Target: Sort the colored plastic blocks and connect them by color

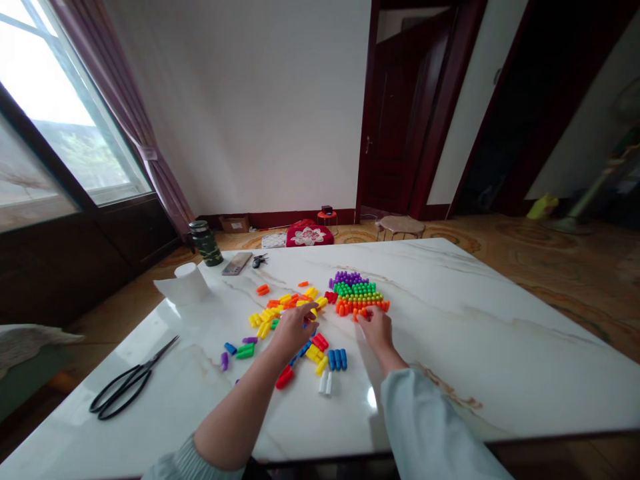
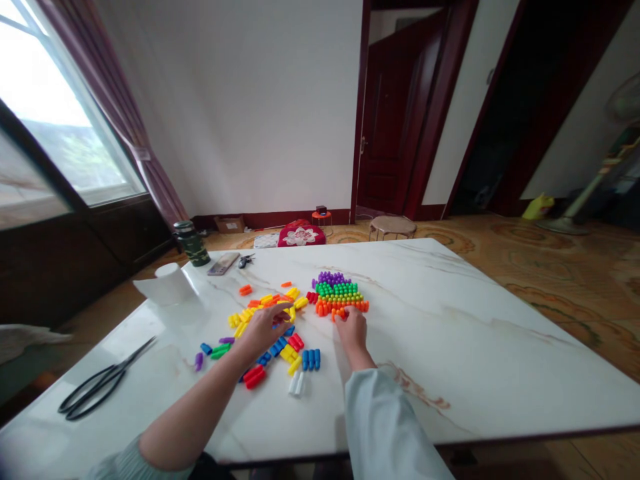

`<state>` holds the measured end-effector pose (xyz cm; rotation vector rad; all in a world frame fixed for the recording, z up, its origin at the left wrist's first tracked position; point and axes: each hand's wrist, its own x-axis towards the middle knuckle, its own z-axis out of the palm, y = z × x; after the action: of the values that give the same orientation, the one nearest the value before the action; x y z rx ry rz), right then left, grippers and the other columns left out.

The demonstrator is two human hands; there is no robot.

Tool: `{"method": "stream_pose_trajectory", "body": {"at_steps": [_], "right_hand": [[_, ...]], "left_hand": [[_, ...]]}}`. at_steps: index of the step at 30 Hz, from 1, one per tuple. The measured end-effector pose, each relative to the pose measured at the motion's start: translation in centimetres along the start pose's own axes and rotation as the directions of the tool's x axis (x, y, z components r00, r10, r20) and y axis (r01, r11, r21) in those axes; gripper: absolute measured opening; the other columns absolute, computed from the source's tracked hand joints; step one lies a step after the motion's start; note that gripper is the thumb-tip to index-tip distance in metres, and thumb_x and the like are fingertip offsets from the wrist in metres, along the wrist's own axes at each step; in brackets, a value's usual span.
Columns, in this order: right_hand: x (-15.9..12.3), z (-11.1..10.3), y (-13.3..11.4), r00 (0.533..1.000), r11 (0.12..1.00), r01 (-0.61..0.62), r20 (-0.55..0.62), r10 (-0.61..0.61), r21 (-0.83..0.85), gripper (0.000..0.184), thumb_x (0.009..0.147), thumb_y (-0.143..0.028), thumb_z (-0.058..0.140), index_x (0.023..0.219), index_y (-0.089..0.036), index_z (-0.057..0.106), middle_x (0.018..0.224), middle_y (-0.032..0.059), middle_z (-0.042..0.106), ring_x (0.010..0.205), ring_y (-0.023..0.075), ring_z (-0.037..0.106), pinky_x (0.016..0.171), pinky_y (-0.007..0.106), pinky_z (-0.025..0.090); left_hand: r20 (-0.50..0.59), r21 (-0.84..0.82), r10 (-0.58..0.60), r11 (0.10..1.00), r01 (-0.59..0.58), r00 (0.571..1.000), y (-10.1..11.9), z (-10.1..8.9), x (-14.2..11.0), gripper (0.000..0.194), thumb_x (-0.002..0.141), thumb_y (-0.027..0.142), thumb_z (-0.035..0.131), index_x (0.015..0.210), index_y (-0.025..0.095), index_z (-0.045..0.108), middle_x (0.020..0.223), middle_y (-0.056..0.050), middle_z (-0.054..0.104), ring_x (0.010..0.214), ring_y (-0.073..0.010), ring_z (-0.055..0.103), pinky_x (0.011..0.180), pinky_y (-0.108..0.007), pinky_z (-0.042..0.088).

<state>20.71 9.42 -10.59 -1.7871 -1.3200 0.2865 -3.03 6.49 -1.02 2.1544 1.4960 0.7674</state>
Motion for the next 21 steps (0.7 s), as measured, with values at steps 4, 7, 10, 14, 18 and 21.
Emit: {"method": "stream_pose_trajectory", "body": {"at_steps": [4,7,10,14,18,21], "right_hand": [[0.3,1.0,-0.2,0.999,0.999,0.027,-0.03,-0.026,0.021,0.018,0.067,-0.025,0.062,0.082,-0.015,0.065,0.084,0.0107,0.07,0.076,0.0217,0.064,0.076,0.031,0.049],[0.4,1.4,0.1,0.998,0.998,0.036,-0.049,-0.034,0.05,0.022,0.066,-0.025,0.063,0.085,-0.015,0.063,0.088,0.0119,0.07,0.076,0.0213,0.064,0.076,0.032,0.05],[0.4,1.6,0.2,0.997,0.996,0.038,-0.064,-0.033,0.081,0.024,0.067,-0.026,0.063,0.089,-0.016,0.061,0.088,0.0106,0.07,0.072,0.02,0.064,0.072,0.032,0.051],[0.3,1.8,-0.1,0.997,0.993,0.045,-0.073,-0.037,0.108,0.021,0.068,-0.025,0.062,0.087,-0.017,0.058,0.086,0.0091,0.068,0.067,0.0182,0.063,0.07,0.032,0.051],[0.0,1.4,-0.6,0.996,0.992,0.053,-0.072,-0.045,0.111,0.013,0.069,-0.024,0.061,0.079,-0.019,0.056,0.082,0.0063,0.067,0.064,0.0168,0.061,0.07,0.032,0.05],[-0.2,0.5,-1.2,0.996,0.996,0.029,-0.084,-0.023,0.08,0.01,0.07,-0.025,0.06,0.077,-0.02,0.056,0.083,0.0067,0.066,0.067,0.0177,0.06,0.068,0.031,0.047]], "left_hand": [[0.008,0.029,-0.015,0.999,0.015,1.0,-0.1,-0.2,0.0,0.038,0.078,0.015,0.061,0.116,0.017,0.068,0.093,-0.006,0.075,0.083,-0.0182,0.069,0.079,-0.029,0.053],[0.02,0.029,-0.018,0.999,0.017,1.0,-0.3,-0.2,0.0,0.034,0.078,0.016,0.061,0.111,0.018,0.071,0.094,-0.006,0.075,0.083,-0.0186,0.069,0.078,-0.029,0.053],[0.019,0.04,-0.008,0.999,0.008,1.0,-0.3,-0.2,-0.1,0.032,0.078,0.016,0.06,0.108,0.018,0.073,0.094,-0.006,0.075,0.082,-0.0189,0.069,0.078,-0.029,0.052],[0.026,0.062,-0.004,0.998,0.002,1.0,-0.4,-0.2,0.0,0.031,0.079,0.018,0.06,0.106,0.019,0.074,0.093,-0.006,0.075,0.081,-0.0192,0.069,0.076,-0.029,0.052],[0.037,0.091,-0.023,0.996,0.02,0.999,-0.6,-0.1,0.0,0.031,0.079,0.018,0.059,0.106,0.02,0.074,0.093,-0.006,0.075,0.081,-0.0185,0.068,0.075,-0.027,0.051],[0.032,0.119,-0.048,0.992,0.044,0.998,-0.8,-0.1,0.0,0.029,0.079,0.019,0.06,0.105,0.02,0.074,0.095,-0.005,0.075,0.084,-0.0184,0.069,0.078,-0.027,0.052]]}}
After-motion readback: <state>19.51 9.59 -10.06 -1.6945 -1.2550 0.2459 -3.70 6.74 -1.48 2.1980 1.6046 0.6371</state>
